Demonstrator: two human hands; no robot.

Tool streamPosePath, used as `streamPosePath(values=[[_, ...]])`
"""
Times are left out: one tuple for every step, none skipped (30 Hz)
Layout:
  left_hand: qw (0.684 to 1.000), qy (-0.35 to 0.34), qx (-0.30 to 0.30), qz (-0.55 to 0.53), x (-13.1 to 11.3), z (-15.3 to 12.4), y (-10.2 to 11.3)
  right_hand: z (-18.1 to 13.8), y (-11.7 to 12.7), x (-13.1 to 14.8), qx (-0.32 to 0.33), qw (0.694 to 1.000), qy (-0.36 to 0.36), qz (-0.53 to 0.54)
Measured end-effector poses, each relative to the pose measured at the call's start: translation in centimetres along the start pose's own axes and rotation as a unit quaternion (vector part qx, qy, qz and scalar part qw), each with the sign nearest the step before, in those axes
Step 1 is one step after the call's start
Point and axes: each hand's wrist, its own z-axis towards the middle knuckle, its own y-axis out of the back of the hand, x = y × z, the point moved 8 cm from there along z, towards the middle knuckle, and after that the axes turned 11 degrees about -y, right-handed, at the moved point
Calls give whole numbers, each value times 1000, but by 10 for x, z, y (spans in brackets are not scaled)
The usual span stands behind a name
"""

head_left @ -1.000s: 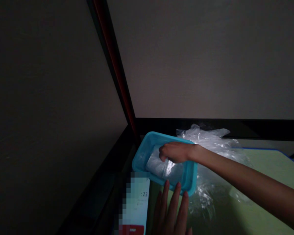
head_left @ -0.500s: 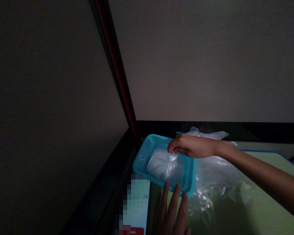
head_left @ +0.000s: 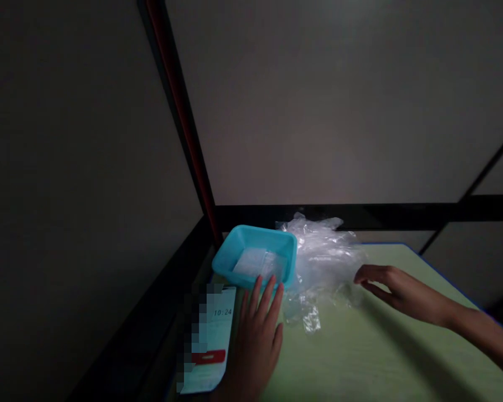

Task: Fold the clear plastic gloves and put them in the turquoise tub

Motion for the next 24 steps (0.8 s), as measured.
streamPosePath(values=[[1000,-1,-4,1,1,1,-1,-7,-6,-6,-15,1000,-11,0],[1000,-4,-8,1,1,3,-2,-12,-11,-11,-30,999,-23,-1],[1000,-4,-11,3,2,4,-2,-17,-18,-18,-44,998,-38,-1],[1000,-6,-12,4,3,5,-3,-20,-23,-24,-59,997,-54,-1],[1000,-7,-14,7,4,7,-3,-22,-28,-30,-71,995,-67,4],[1000,-8,-16,10,4,8,-2,-23,-31,-36,-92,992,-84,9],[1000,-10,-16,13,4,9,-2,-23,-33,-41,-118,988,-101,14],[1000,-11,-15,16,3,11,-1,-23,-34,-45,-143,983,-115,20],[1000,-12,-14,20,3,12,0,-23,-34,-47,-168,977,-128,26],[1000,-12,-12,24,2,13,2,-22,-34,-47,-186,973,-137,25],[999,-10,-11,29,2,15,3,-20,-35,-45,-201,969,-144,16],[999,-7,-9,35,1,16,4,-17,-36,-42,-210,967,-147,-1],[999,-3,-8,40,1,18,5,-14,-36,-38,-216,965,-150,-19],[999,0,-7,45,0,20,6,-10,-37,-35,-221,962,-155,-30],[999,4,-6,49,0,22,7,-7,-37,-32,-224,961,-158,-35],[999,7,-6,50,-1,24,7,-4,-37,-31,-228,959,-163,-37],[999,11,-11,50,-1,27,8,-2,-36,-30,-232,958,-167,-35],[998,17,-20,48,-2,29,9,-1,-36,-29,-237,956,-170,-33],[998,22,-35,43,-5,31,11,0,-35,-29,-243,954,-173,-29],[998,23,-52,36,-8,33,12,-1,-34,-30,-251,952,-175,-23],[997,16,-69,23,-14,34,13,-2,-34,-30,-259,950,-175,-16],[997,1,-81,6,-23,35,12,-4,-34,-30,-267,948,-174,-8],[996,-22,-87,-16,-34,35,9,-7,-34,-31,-275,946,-172,1],[994,-53,-83,-44,-46,35,4,-9,-35,-31,-282,944,-169,12]])
